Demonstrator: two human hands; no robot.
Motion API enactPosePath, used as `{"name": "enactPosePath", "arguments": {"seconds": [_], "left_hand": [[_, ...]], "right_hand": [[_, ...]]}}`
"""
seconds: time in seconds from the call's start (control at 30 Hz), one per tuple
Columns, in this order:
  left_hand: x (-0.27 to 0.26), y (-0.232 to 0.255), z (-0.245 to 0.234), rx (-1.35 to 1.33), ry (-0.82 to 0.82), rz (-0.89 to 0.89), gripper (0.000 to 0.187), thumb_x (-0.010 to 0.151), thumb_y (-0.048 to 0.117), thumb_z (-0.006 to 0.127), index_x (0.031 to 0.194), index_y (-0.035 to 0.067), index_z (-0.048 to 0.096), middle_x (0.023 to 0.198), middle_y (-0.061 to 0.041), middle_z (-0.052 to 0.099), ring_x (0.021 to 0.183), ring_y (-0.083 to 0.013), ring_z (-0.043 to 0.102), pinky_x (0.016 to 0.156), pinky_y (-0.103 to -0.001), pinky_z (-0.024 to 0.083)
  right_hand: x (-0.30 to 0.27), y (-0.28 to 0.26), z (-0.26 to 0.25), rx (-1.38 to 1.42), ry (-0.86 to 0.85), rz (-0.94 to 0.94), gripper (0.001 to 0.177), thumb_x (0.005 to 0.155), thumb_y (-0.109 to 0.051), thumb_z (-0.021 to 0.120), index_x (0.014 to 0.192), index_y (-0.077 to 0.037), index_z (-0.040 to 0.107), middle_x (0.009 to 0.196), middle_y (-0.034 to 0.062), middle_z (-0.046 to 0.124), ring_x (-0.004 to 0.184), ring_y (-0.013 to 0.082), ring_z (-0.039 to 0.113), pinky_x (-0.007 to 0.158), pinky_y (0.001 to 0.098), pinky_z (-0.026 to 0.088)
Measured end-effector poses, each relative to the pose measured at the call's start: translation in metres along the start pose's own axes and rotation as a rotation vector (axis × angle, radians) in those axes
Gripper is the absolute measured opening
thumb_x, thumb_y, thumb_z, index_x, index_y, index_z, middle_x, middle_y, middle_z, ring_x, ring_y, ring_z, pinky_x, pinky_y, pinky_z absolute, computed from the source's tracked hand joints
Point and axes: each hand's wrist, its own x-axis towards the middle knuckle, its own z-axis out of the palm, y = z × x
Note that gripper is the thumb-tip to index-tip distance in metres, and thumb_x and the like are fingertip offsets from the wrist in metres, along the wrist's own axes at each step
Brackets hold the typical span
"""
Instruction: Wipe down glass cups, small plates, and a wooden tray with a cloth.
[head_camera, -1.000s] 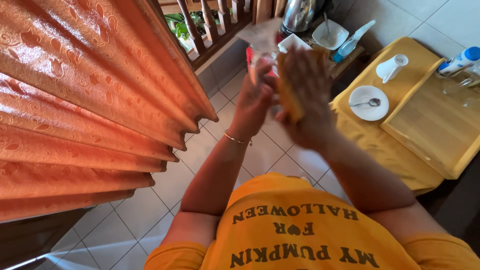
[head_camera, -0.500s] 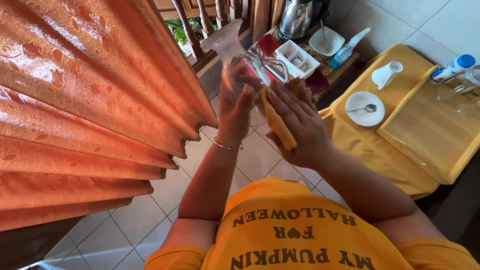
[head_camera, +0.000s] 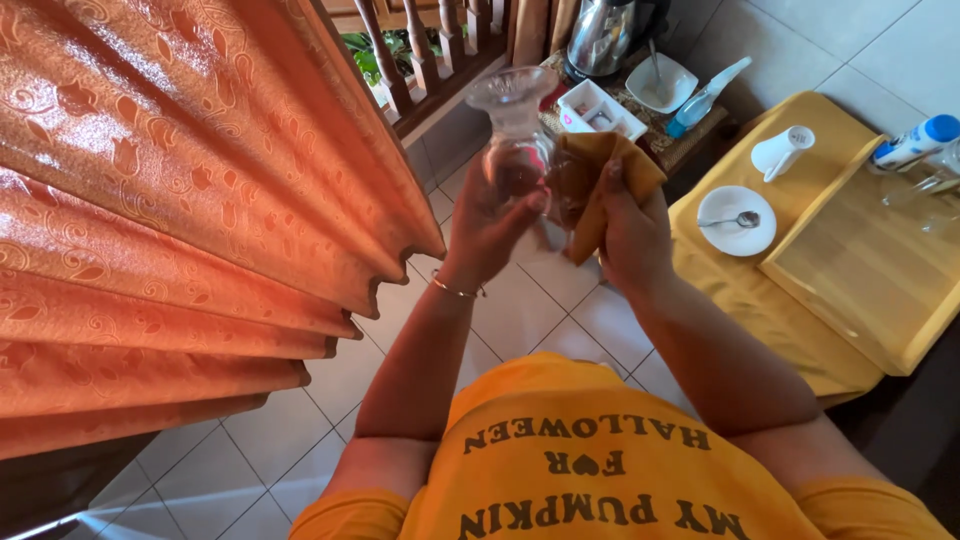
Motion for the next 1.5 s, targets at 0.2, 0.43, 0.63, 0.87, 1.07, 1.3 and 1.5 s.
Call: {"name": "enactPosePath", "arguments": {"seconds": [0.2, 0.43, 0.63, 0.87, 1.07, 1.3, 1.5], "left_hand": [[0.014, -0.005, -0.014, -0.225, -0.073, -0.299, 0.059, 0.098, 0.022, 0.074, 0.145, 0.006, 0.043, 0.116, -0.007, 0.064, 0.108, -0.0159, 0.066, 0.089, -0.033, 0.06], [0.009, -0.002, -0.022, -0.195, -0.264, -0.202, 0.06, 0.101, 0.013, 0.077, 0.151, 0.005, 0.044, 0.117, -0.009, 0.065, 0.109, -0.0143, 0.063, 0.095, -0.031, 0.054], [0.007, 0.035, 0.009, 0.42, -0.008, -0.079, 0.069, 0.084, 0.027, 0.087, 0.137, 0.005, 0.047, 0.116, -0.007, 0.064, 0.108, -0.0156, 0.067, 0.088, -0.032, 0.06], [0.007, -0.006, 0.007, 0.719, 0.14, 0.031, 0.072, 0.083, 0.034, 0.09, 0.133, 0.004, 0.049, 0.115, -0.014, 0.063, 0.104, -0.0264, 0.065, 0.092, -0.038, 0.056], [-0.004, -0.01, 0.021, 0.614, 0.129, 0.078, 0.078, 0.079, 0.032, 0.088, 0.136, 0.002, 0.043, 0.12, -0.017, 0.061, 0.108, -0.0287, 0.067, 0.092, -0.04, 0.056], [0.014, -0.024, -0.016, 1.002, 0.119, 0.451, 0.069, 0.081, 0.019, 0.086, 0.138, 0.006, 0.049, 0.128, -0.017, 0.06, 0.116, -0.0349, 0.063, 0.1, -0.042, 0.056], [0.014, -0.014, -0.01, 0.748, 0.129, -0.154, 0.073, 0.074, 0.031, 0.091, 0.125, 0.002, 0.047, 0.113, -0.016, 0.06, 0.101, -0.0305, 0.066, 0.085, -0.038, 0.06]], "right_hand": [[0.011, -0.005, -0.008, 0.054, 0.059, 0.228, 0.033, 0.108, -0.034, 0.056, 0.131, -0.009, 0.056, 0.111, 0.0114, 0.069, 0.088, 0.027, 0.071, 0.061, 0.043, 0.059], [0.03, 0.002, -0.029, 0.061, 0.149, 0.559, 0.036, 0.102, -0.04, 0.057, 0.127, -0.013, 0.058, 0.108, 0.0063, 0.069, 0.087, 0.0236, 0.072, 0.065, 0.0467, 0.06], [0.044, 0.013, -0.053, 0.271, 0.12, 0.308, 0.046, 0.104, -0.042, 0.052, 0.13, -0.005, 0.056, 0.114, 0.0116, 0.07, 0.101, 0.0255, 0.073, 0.092, 0.0431, 0.062], [0.008, 0.045, -0.038, -0.476, -0.132, 0.104, 0.05, 0.116, -0.047, 0.042, 0.137, -0.002, 0.042, 0.1, 0.011, 0.057, 0.075, 0.0226, 0.055, 0.064, 0.0378, 0.049], [0.037, 0.122, -0.122, -0.288, -0.235, -0.007, 0.048, 0.121, -0.043, 0.04, 0.108, 0.003, 0.048, 0.088, 0.0122, 0.051, 0.077, 0.0158, 0.048, 0.07, 0.0286, 0.045], [-0.011, 0.017, 0.033, -1.028, -0.33, -0.666, 0.061, 0.113, -0.041, 0.036, 0.147, 0.01, 0.04, 0.149, 0.0349, 0.046, 0.142, 0.0459, 0.041, 0.116, 0.0508, 0.031], [0.02, 0.004, 0.02, -1.273, -0.318, -1.083, 0.056, 0.114, -0.041, 0.043, 0.155, -0.004, 0.042, 0.16, 0.0187, 0.045, 0.158, 0.0358, 0.035, 0.132, 0.0581, 0.019]]}}
